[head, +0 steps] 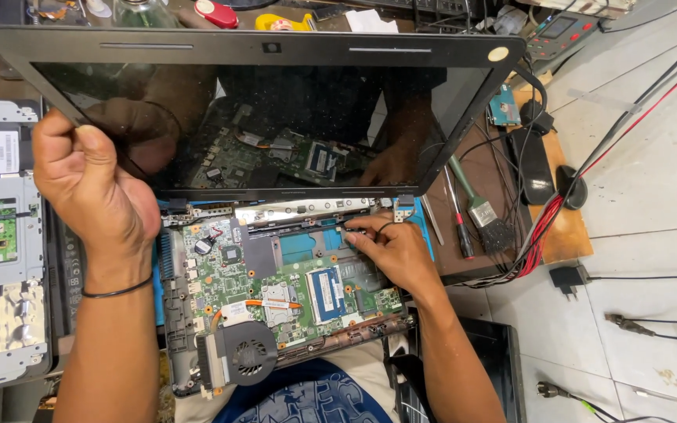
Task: Disassembling a laptop by removing screws, disconnecting internal cables, and separating the motherboard and screen panel from the chassis.
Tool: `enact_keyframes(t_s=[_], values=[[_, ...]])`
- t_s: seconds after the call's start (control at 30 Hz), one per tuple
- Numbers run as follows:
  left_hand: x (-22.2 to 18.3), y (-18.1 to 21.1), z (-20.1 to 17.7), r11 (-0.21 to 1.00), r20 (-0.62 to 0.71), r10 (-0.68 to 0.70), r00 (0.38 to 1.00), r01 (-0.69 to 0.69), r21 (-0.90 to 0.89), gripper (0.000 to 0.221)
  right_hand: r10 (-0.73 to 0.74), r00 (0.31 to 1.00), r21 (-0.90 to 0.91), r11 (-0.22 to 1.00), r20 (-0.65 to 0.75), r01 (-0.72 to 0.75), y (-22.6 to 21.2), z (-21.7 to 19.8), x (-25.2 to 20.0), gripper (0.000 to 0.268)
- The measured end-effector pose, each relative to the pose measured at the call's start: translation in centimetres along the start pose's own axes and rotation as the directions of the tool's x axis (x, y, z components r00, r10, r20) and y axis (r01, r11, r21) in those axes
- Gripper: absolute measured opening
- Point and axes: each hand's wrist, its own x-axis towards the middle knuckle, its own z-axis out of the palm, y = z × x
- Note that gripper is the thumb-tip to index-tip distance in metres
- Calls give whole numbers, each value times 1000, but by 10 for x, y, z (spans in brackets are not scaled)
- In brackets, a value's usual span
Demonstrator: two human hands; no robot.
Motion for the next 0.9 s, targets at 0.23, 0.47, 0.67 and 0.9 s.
enact_keyframes(t_s=[0.23, 0.47, 0.67, 0.9], values=[[3, 6, 0, 998, 14, 47, 999, -47, 36, 28, -115, 992, -254, 962, -45, 100, 21, 8, 10, 15], [5, 10, -2, 998, -4, 52, 999, -52, 45, 29, -337, 941, -499, 808, 44, 313, 34, 4, 14, 11], [5, 19, 2, 995, 40, 92, 995, -93, 29, 35, -326, 943, -505, 804, 69, 315, 30, 2, 12, 14], [4, 19, 1, 993, 51, 95, 994, -99, 72, 33, -285, 956, -491, 824, 70, 282, 24, 4, 14, 8]])
